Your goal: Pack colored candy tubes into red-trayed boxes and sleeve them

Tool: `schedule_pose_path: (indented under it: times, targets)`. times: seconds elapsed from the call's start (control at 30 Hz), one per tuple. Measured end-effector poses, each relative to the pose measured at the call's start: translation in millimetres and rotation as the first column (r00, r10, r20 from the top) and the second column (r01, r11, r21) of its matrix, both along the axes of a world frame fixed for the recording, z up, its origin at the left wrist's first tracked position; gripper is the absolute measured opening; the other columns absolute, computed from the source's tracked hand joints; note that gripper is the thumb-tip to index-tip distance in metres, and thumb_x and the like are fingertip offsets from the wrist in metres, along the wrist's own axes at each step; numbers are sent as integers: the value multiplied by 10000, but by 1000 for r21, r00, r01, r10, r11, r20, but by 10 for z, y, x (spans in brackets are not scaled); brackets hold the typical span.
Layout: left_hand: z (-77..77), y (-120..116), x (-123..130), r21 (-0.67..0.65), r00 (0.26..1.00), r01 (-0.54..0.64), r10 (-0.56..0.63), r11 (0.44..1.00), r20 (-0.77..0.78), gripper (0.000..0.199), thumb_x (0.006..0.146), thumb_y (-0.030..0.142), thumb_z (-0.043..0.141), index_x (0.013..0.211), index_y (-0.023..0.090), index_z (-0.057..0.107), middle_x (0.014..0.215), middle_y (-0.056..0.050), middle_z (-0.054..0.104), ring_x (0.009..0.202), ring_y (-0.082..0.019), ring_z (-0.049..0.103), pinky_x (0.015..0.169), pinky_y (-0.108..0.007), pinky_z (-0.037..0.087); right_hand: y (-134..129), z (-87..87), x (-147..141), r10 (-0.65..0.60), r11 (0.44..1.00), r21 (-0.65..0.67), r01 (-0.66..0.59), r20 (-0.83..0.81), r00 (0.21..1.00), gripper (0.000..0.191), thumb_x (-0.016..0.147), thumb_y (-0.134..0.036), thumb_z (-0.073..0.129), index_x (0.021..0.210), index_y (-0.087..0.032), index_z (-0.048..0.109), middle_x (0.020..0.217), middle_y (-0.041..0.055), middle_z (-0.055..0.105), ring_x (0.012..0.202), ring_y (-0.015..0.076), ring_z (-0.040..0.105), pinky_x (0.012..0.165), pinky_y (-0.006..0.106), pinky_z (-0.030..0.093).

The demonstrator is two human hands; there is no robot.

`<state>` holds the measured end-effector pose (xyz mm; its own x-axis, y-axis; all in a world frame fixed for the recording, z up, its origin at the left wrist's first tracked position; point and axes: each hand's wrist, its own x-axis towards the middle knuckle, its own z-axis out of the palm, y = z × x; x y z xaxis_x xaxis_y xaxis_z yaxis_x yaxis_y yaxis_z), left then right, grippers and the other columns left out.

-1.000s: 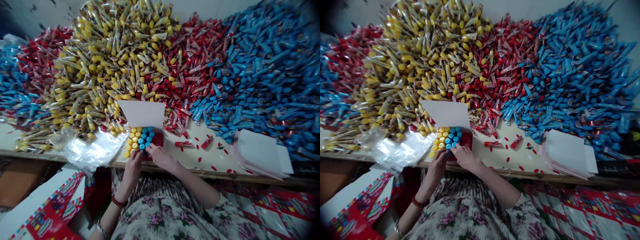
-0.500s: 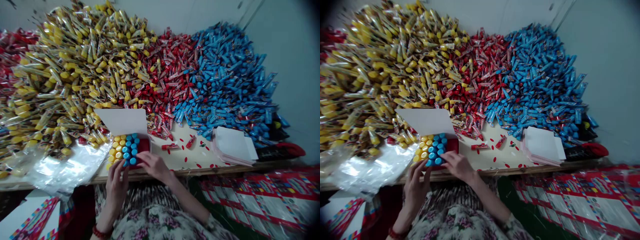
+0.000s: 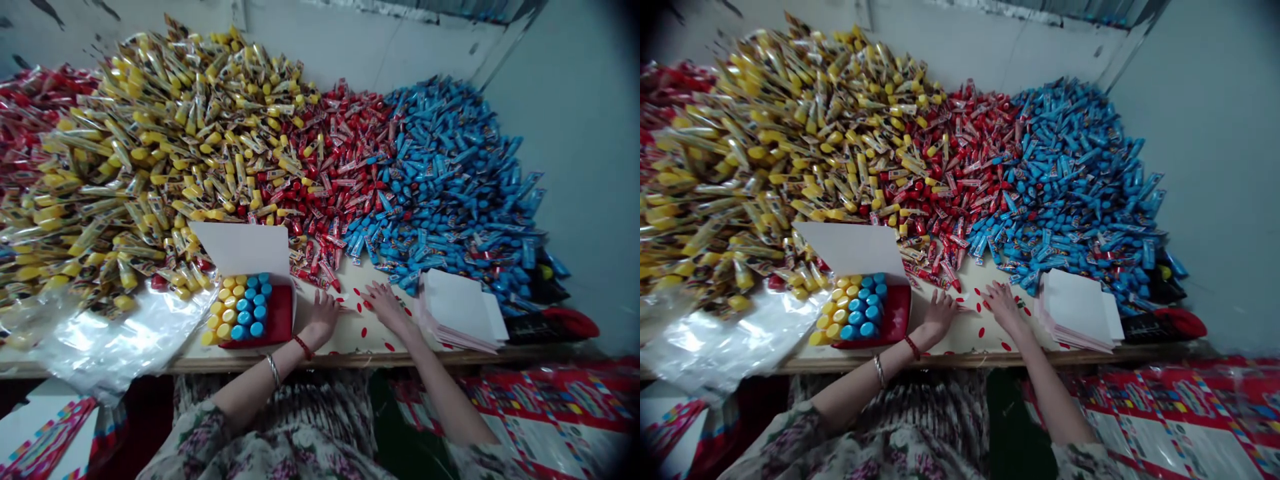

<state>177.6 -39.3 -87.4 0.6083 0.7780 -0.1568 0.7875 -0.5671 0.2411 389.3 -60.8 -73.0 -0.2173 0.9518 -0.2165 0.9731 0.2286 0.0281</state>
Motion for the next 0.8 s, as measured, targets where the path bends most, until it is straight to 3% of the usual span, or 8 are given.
schedule_pose_path:
  times: [0.13, 0.27, 0.4, 0.47, 0.57, 0.67, 0.8]
  targets:
    - [50, -29, -99, -60, 999, -39, 38, 997, -18, 276, 891, 92, 409, 1117, 163, 551, 1174, -137, 526, 1102, -245, 529, 892, -394, 478, 94, 44, -146, 55, 997, 55, -51, -65, 996, 274, 818, -74, 478, 1055, -144, 598, 1024, 114, 621, 1034, 220, 547, 997, 380, 337]
    - [242, 94, -303, -89, 985, -168, 163, 982, -59, 260, 933, 254, 417, 1118, 164, 576, 1177, -145, 517, 999, -232, 584, 770, -311, 504, 356, 86, -372, 72, 992, 115, -57, -128, 989, 215, 844, -159, 485, 1048, -152, 555, 1074, 115, 611, 1046, 230, 539, 907, 325, 369]
    - [459, 355, -360, -64, 957, -284, 278, 957, -83, 318, 936, 209, 345, 1033, 124, 636, 1088, -167, 572, 946, -244, 599, 754, -317, 485, 623, 70, -684, -129, 987, 56, 148, -250, 960, 522, 892, -478, 476, 1295, -161, 381, 1126, 130, 625, 972, 241, 613, 795, 308, 407]
    - [526, 503, -305, -30, 944, -324, 321, 946, -80, 346, 916, 146, 318, 1065, 91, 626, 1038, -185, 591, 961, -260, 589, 770, -330, 470, 672, 51, -804, -241, 969, -18, 245, -263, 934, 558, 887, -493, 486, 1315, -161, 356, 1085, 132, 652, 921, 238, 643, 727, 285, 412]
    - [545, 684, -214, 28, 931, -359, 360, 933, -56, 415, 905, 110, 273, 1236, 48, 516, 1120, -219, 565, 1058, -275, 540, 833, -344, 439, 596, 10, -871, -291, 957, -58, 285, -248, 924, 356, 920, -371, 451, 1214, -169, 450, 1021, 123, 677, 881, 224, 663, 678, 266, 410]
    - [471, 748, -180, 28, 927, -371, 372, 928, -53, 413, 896, 99, 280, 1237, 29, 504, 1099, -226, 572, 1019, -262, 546, 795, -325, 437, 392, -61, -795, -331, 939, -2, 344, -271, 904, 261, 926, -344, 420, 1086, -169, 531, 982, 123, 681, 869, 224, 665, 672, 271, 420]
    - [295, 633, -145, 6, 933, -357, 357, 934, -53, 381, 892, 70, 278, 1177, 32, 528, 1034, -214, 585, 969, -248, 561, 783, -327, 433, 84, -174, -563, -519, 831, -8, 556, -369, 771, 254, 844, -386, 531, 979, -179, 588, 881, 106, 696, 809, 232, 668, 664, 287, 445]
